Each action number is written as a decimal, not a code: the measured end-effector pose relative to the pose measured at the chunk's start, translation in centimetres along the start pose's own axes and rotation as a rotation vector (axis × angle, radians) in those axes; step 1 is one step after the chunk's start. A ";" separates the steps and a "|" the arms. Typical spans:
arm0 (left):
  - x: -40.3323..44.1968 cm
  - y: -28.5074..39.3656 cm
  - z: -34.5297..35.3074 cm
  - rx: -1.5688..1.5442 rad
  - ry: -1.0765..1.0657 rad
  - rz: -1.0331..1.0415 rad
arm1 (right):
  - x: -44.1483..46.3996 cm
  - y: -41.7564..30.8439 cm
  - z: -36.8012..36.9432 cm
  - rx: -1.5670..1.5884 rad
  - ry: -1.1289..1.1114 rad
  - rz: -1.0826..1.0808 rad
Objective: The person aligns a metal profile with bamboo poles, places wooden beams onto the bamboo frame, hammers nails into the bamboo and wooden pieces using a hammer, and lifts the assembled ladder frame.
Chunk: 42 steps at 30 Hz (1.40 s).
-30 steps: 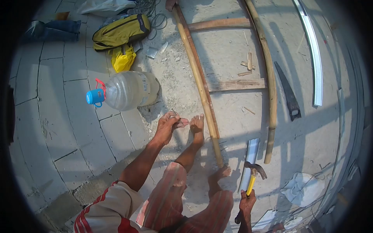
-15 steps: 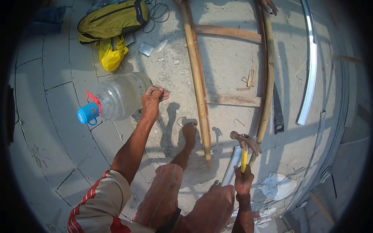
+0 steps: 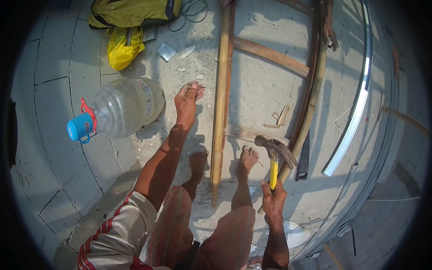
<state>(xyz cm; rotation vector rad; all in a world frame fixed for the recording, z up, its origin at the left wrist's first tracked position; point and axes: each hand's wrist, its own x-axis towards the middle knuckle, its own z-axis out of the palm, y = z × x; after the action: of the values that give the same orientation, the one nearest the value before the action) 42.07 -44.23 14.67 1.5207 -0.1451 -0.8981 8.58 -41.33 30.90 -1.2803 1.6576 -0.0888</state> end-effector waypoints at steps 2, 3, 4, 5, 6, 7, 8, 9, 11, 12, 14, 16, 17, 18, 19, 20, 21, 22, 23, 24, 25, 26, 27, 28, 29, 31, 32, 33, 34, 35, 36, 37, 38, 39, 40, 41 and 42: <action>1.3 -2.1 1.7 0.044 0.020 0.068 | 3.8 0.6 0.5 -0.030 -0.034 -0.035; 2.0 -3.2 2.4 0.046 0.028 0.066 | 5.7 0.7 0.6 -0.069 -0.062 -0.069; 3.0 -4.3 3.3 0.073 0.066 0.112 | 7.4 0.2 0.9 -0.062 -0.059 -0.067; 3.7 -5.4 4.2 0.098 0.104 0.154 | 9.0 0.3 1.0 -0.070 -0.060 -0.069; 4.1 -6.6 5.2 0.094 0.152 0.198 | 10.9 0.3 1.1 -0.083 -0.071 -0.119; 4.6 -7.5 6.0 0.079 0.164 0.204 | 12.5 0.3 1.1 -0.098 -0.085 -0.171; 5.3 -8.3 6.6 0.109 0.207 0.242 | 14.1 0.3 1.1 -0.134 -0.089 -0.177; 5.9 -9.1 7.1 0.141 0.247 0.279 | 15.5 0.4 1.2 -0.139 -0.090 -0.193; 7.1 -10.4 7.9 0.125 0.282 0.299 | 18.2 0.4 1.6 -0.130 -0.092 -0.245; 7.7 -11.0 8.0 0.115 0.296 0.322 | 19.3 0.7 1.8 -0.131 -0.089 -0.262; 8.6 -11.9 8.4 0.091 0.317 0.364 | 21.5 1.4 2.2 -0.137 -0.124 -0.244; 9.1 -12.5 8.8 0.070 0.329 0.355 | 23.3 2.0 2.8 -0.125 -0.131 -0.279; 9.5 -12.5 9.0 0.055 0.335 0.378 | 24.2 1.8 3.0 -0.107 -0.135 -0.297; 9.6 -12.7 9.0 0.066 0.336 0.390 | 24.8 1.4 3.1 -0.127 -0.143 -0.296; 9.6 -13.0 9.0 0.078 0.339 0.400 | 25.4 1.1 3.3 -0.129 -0.144 -0.317; 9.5 -13.2 8.9 0.070 0.349 0.414 | 25.9 0.9 3.5 -0.137 -0.140 -0.338; 9.4 -13.2 8.8 0.057 0.347 0.390 | 26.5 0.7 3.8 -0.143 -0.134 -0.361; 9.4 -13.2 8.9 0.041 0.344 0.367 | 27.1 0.4 3.9 -0.145 -0.133 -0.382; 9.3 -13.2 9.0 0.029 0.351 0.383 | 27.8 0.2 3.9 -0.176 -0.148 -0.419; 9.3 -13.1 9.0 0.038 0.352 0.380 | 28.3 -0.4 4.1 -0.204 -0.163 -0.457; 9.3 -13.2 8.9 0.049 0.356 0.372 | 28.5 -1.1 4.3 -0.234 -0.181 -0.492; 9.4 -13.2 8.8 0.039 0.364 0.388 | 28.7 -2.0 4.3 -0.236 -0.180 -0.512; 9.6 -13.5 8.8 0.062 0.364 0.393 | 28.0 -4.1 4.1 -0.301 -0.218 -0.529; 9.5 -13.7 8.8 0.086 0.365 0.392 | 27.7 -5.6 4.2 -0.371 -0.257 -0.540; 9.2 -13.8 8.9 0.074 0.373 0.398 | 27.9 -6.2 4.3 -0.379 -0.256 -0.553; 9.4 -13.4 9.0 0.103 0.373 0.393 | 28.4 -7.5 4.7 -0.495 -0.247 -0.739; 9.8 -13.9 9.0 0.093 0.382 0.397 | 28.4 -8.5 4.9 -0.552 -0.254 -0.767; 10.5 -15.2 8.9 -0.040 0.359 0.405 | 28.1 -9.5 5.2 -0.564 -0.258 -0.773; 10.6 -15.5 9.0 -0.113 0.350 0.410 | 27.7 -10.7 5.5 -0.615 -0.238 -0.808; 10.7 -15.8 9.0 -0.185 0.342 0.415 | 27.6 -11.6 5.8 -0.664 -0.218 -0.844; 10.3 -15.4 9.1 0.047 0.398 0.442 | 27.9 -12.0 6.1 -0.699 -0.202 -0.980; 9.9 -15.1 9.1 0.282 0.450 0.460 | 27.9 -12.6 6.4 -0.708 -0.207 -0.985; 9.6 -14.7 9.2 0.276 0.459 0.455 | 27.7 -13.2 6.6 -0.754 -0.211 -1.037; 9.3 -14.0 9.2 0.204 0.440 0.407 | 27.6 -13.8 6.9 -0.798 -0.217 -1.090; 9.3 -13.7 9.2 0.132 0.419 0.359 | 27.6 -14.2 7.2 -0.806 -0.224 -1.093; 9.3 -13.8 9.2 0.128 0.425 0.355 | 27.5 -14.5 7.4 -0.856 -0.236 -1.104; 9.4 -13.8 9.1 0.118 0.408 0.370 | 27.6 -14.7 7.5 -0.907 -0.247 -1.115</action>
<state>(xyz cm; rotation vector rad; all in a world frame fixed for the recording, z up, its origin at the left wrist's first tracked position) 37.32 -54.21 -0.83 1.6853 -0.1763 -0.2822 25.78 -65.21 17.85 -2.6523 0.5564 0.1720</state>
